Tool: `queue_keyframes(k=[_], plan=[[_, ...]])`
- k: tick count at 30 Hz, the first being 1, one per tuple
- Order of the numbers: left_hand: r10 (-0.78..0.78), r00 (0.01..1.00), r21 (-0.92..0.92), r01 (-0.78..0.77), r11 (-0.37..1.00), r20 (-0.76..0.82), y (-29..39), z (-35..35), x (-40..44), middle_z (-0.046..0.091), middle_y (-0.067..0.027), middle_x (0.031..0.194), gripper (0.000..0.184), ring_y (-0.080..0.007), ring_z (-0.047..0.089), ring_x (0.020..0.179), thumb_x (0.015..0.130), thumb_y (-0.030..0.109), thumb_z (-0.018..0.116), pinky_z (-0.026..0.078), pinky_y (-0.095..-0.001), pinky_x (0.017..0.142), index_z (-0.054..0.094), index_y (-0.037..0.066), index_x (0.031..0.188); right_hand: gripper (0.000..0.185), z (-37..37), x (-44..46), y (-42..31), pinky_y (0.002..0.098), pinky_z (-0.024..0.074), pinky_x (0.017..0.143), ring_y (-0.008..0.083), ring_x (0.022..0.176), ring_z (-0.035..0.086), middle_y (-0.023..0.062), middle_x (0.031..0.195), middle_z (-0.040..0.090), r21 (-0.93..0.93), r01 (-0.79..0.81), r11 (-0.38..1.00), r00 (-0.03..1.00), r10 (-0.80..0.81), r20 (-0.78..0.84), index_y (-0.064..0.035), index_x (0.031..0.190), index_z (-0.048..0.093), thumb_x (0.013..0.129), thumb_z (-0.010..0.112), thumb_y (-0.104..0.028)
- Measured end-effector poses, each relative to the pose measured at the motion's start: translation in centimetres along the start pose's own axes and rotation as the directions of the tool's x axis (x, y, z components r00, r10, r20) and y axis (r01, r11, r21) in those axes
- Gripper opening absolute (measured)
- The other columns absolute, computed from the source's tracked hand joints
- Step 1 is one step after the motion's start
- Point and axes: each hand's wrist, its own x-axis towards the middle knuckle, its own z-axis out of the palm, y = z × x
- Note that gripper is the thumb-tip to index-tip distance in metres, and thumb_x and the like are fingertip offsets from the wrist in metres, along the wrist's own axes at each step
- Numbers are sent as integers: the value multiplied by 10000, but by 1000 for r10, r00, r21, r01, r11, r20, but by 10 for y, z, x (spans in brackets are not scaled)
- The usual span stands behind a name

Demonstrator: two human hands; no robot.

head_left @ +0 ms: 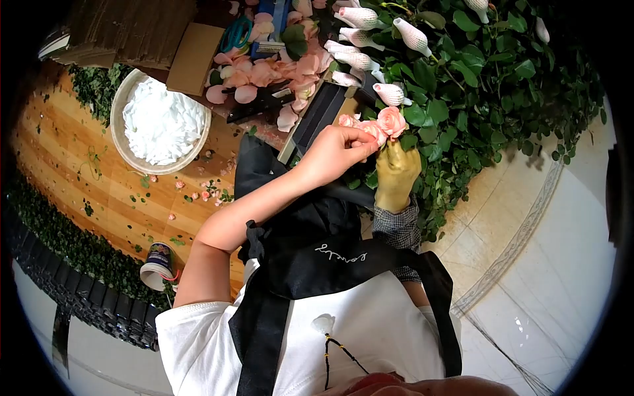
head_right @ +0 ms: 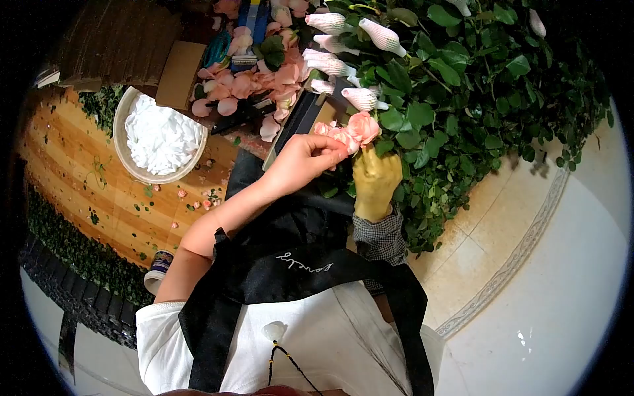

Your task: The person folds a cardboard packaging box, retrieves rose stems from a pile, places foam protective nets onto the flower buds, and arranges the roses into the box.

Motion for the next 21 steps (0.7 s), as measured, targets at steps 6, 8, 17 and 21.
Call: queue_keyframes(k=[6,8,17,21], plan=[[-116,992,-97,120,988,48,-3,-4,1,544,64,698,276,-24,455,593,1040,242,548,378,-194,550,685,10,983,399,-2,0,-1,363,502,655,250,664,625,68,801,689,-14,-16,1000,998,17,62,-96,1121,738,723,738,-68],[-86,995,-154,91,984,44,-3,-4,0,511,74,693,250,-18,413,575,1045,231,528,348,-193,534,653,36,952,392,-3,5,-4,369,517,688,260,707,646,81,879,708,51,-5,999,1000,4,31,-85,1115,732,723,734,-57],[-7,1000,22,7,1000,-11,-6,-3,-4,569,41,719,218,-45,475,599,1014,202,578,404,-219,563,679,16,1069,368,-1,0,-2,360,506,680,252,694,635,75,897,715,-12,-14,1000,999,14,40,-92,1114,734,746,735,-82],[132,977,173,-103,980,-170,-1,6,-11,619,-101,657,229,-141,565,569,956,200,635,449,-313,566,709,-4,1025,372,0,2,-2,357,493,658,244,671,616,60,847,705,36,3,999,1000,-3,0,-102,1111,739,740,727,-83]])
